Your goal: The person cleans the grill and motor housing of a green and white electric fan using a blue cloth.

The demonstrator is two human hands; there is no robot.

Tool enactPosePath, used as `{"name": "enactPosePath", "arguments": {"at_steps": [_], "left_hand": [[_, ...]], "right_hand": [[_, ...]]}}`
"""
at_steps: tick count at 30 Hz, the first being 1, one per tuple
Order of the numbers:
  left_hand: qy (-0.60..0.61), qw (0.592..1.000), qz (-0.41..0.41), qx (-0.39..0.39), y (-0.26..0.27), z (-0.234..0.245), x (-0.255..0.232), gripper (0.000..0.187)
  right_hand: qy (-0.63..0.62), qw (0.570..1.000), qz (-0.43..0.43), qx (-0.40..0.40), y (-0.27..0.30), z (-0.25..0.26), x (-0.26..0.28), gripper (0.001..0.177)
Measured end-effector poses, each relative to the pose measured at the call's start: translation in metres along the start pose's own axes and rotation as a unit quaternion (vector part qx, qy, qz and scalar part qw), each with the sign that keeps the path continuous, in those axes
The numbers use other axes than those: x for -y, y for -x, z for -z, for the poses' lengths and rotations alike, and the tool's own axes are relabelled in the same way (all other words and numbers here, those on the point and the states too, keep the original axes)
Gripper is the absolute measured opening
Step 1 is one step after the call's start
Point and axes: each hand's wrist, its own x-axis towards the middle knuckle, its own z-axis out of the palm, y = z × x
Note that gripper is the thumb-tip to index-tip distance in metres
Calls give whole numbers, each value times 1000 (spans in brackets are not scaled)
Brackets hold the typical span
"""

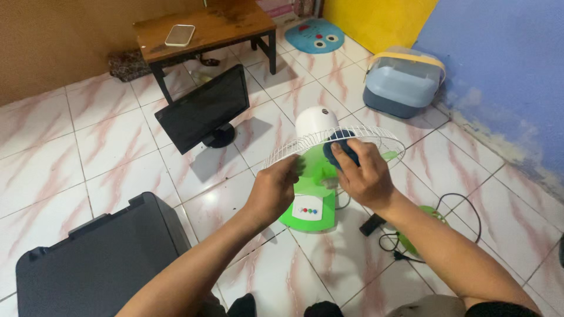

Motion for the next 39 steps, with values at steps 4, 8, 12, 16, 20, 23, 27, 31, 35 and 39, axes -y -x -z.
{"name": "enactPosePath", "arguments": {"at_steps": [4,8,12,16,20,23,27,31,35,39], "left_hand": [[-24,999,-27,10,3,-1,0,46],[-53,998,-33,9,-2,6,-5,37],[-76,995,-56,36,-5,17,-19,49],[-105,990,-40,83,-5,20,-31,54],[-183,975,-41,121,-7,21,-33,55],[-181,974,-112,82,-8,20,-28,53],[-191,972,-109,86,-5,17,-29,51],[-190,973,-82,101,-6,17,-30,43],[-161,979,-111,56,-10,18,-30,37],[-157,980,-102,61,-9,17,-32,37]], "right_hand": [[-45,998,34,23,6,-11,21,47],[-46,999,17,22,7,-8,18,48],[-88,990,-106,-15,12,2,11,53],[-196,945,-250,-78,14,7,15,40],[-211,960,-183,-21,-1,26,10,49],[-263,948,-175,36,-9,31,9,53],[-215,960,-178,11,-7,20,11,41],[-118,981,-151,25,-6,23,6,38],[-81,988,-130,31,-11,23,9,32],[-77,987,-140,15,-8,22,8,29]]}}
